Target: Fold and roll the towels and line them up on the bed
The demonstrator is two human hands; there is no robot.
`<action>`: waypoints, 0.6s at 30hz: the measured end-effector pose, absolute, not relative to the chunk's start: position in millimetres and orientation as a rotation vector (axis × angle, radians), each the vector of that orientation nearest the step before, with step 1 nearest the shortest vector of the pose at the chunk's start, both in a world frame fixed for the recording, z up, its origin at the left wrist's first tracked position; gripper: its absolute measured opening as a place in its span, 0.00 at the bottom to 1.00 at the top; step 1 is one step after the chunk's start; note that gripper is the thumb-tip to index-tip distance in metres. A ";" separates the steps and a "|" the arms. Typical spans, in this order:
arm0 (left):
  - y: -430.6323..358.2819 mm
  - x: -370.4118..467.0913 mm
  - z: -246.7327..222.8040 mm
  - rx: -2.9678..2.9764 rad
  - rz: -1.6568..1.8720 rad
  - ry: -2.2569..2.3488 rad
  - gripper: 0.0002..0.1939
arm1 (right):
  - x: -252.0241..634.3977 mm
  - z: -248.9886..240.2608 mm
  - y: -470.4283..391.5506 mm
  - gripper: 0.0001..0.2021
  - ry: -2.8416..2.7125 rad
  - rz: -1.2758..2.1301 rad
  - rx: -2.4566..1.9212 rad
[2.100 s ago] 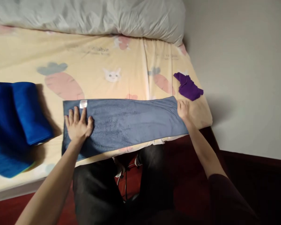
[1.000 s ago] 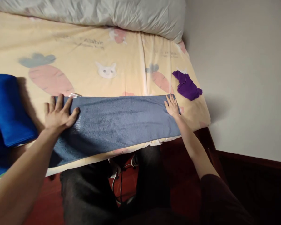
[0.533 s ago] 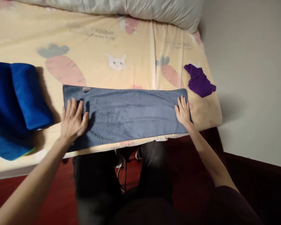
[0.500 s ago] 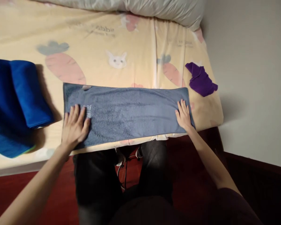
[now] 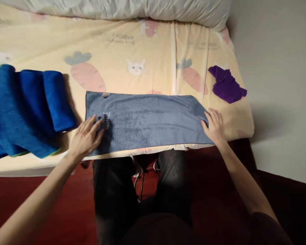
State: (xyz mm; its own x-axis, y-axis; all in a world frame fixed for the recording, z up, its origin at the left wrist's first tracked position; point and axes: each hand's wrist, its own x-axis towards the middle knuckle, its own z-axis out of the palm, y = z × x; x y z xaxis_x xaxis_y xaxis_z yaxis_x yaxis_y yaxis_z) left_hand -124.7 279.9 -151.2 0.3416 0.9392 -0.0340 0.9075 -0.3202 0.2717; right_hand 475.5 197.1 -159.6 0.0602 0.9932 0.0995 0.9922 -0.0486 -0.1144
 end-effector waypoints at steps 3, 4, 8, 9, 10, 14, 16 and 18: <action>355.7 -111.3 -140.9 2.468 0.207 1.582 0.33 | 471.6 -148.5 249.4 0.33 -2.071 0.063 -2.115; 382.7 -109.2 -140.8 2.495 0.204 1.564 0.32 | 471.6 -147.2 264.1 0.34 -2.111 0.107 -2.093; 472.3 -116.3 -152.2 2.439 0.028 1.451 0.30 | 476.5 -148.8 301.3 0.31 -2.200 0.200 -2.022; 487.2 -120.7 -156.2 2.389 0.002 1.462 0.30 | 478.1 -149.8 306.5 0.29 -2.188 0.196 -2.013; 498.9 -125.3 -159.9 2.335 -0.014 1.491 0.30 | 479.0 -150.8 311.0 0.27 -2.163 0.187 -2.007; 521.7 -135.5 -167.3 2.165 -0.121 1.586 0.31 | 472.3 -157.4 325.8 0.19 -2.006 0.133 -2.029; 524.2 -134.1 -166.3 2.121 -0.161 1.597 0.30 | 465.4 -162.5 330.8 0.17 -1.974 0.123 -2.061; 524.1 -130.7 -164.3 2.104 -0.160 1.609 0.31 | 463.1 -166.7 334.8 0.16 -1.978 0.131 -2.117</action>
